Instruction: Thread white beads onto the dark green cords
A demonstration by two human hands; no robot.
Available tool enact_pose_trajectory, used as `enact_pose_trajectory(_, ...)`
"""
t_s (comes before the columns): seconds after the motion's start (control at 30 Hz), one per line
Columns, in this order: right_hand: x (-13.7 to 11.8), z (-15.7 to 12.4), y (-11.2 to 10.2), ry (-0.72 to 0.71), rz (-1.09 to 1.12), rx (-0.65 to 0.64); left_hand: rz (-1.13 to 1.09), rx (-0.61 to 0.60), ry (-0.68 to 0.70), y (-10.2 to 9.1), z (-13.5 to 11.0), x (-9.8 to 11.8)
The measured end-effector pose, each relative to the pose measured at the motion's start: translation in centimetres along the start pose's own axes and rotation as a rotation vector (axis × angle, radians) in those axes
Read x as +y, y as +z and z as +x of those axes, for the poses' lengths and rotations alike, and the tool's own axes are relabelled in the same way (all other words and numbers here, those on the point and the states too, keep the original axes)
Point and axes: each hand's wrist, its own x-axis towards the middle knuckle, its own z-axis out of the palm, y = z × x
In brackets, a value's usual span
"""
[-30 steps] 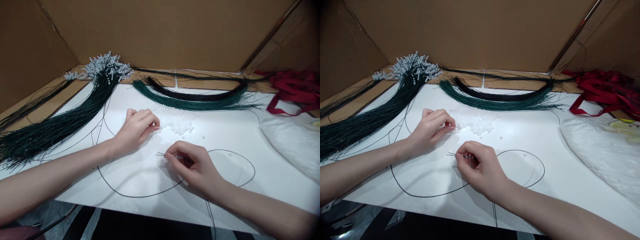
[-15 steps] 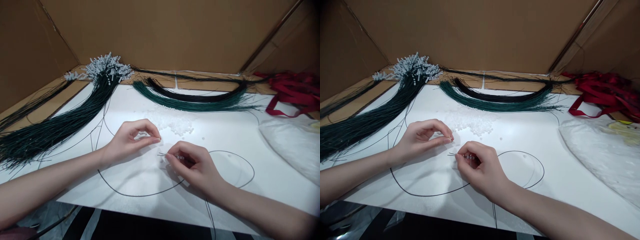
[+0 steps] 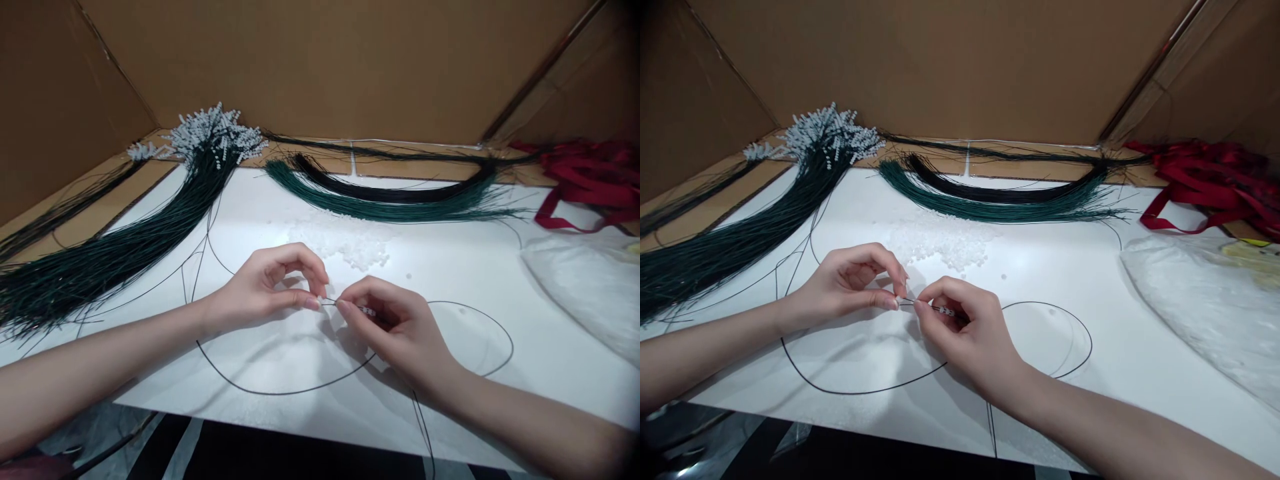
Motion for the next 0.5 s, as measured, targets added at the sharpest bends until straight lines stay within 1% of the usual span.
enact_pose_trajectory(0.13, -0.02, -0.04, 0.04, 0.001, 0.017, 0.022, 0.007, 0.011, 0.011, 0.02, 0.04, -0.02)
enact_pose_trajectory(0.5, 0.00, 0.02, 0.02, -0.001, 0.029, 0.017, 0.000, 0.003, 0.036, 0.19, 0.06, -0.22)
